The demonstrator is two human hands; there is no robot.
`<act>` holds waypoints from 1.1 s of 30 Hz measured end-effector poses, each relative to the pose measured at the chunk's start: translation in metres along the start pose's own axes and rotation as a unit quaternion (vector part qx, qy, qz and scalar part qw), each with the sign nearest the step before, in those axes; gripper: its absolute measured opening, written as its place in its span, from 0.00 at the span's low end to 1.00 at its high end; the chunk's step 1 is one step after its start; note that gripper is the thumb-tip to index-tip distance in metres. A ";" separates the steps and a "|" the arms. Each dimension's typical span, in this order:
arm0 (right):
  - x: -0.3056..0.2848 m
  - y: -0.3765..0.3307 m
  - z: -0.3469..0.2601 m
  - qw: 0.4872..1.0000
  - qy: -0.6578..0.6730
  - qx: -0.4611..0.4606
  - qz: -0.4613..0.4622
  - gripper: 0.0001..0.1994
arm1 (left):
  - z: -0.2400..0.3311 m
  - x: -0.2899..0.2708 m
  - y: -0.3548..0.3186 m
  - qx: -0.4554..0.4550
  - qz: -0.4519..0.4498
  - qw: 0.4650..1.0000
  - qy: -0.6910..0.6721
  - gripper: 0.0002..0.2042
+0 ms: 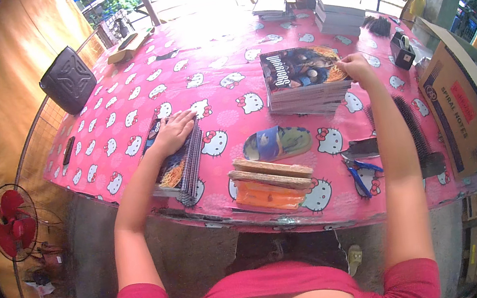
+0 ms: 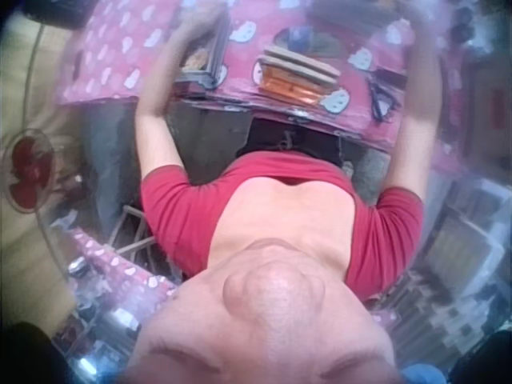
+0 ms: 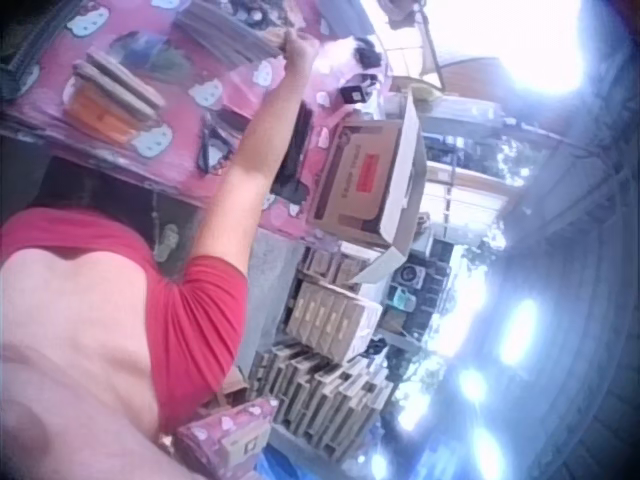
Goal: The person prepares notebooks by inserting cardboard backings into the spiral bindings, cutting off excess wire with pliers, and stacking the finished items.
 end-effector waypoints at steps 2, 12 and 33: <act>-0.014 0.008 -0.006 0.995 -0.086 -0.018 0.039 0.18 | -0.003 0.000 0.005 0.020 0.014 1.000 0.011 0.26; -0.005 -0.235 -0.080 0.909 0.047 -0.244 0.335 0.04 | 0.160 -0.023 -0.059 0.076 0.173 0.754 -0.629 0.31; 0.125 -0.342 -0.050 0.969 0.077 -0.189 0.138 0.46 | 0.153 0.110 -0.115 -0.013 0.213 0.730 -0.650 0.43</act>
Point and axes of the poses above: each hand's wrist, its own y-axis towards the middle knuckle, its own x-axis out of the palm, z = x × y, the point moved 6 cm from there along y, towards the middle knuckle, and after that the axes turned 13 degrees about -y, right-handed, at the moved point
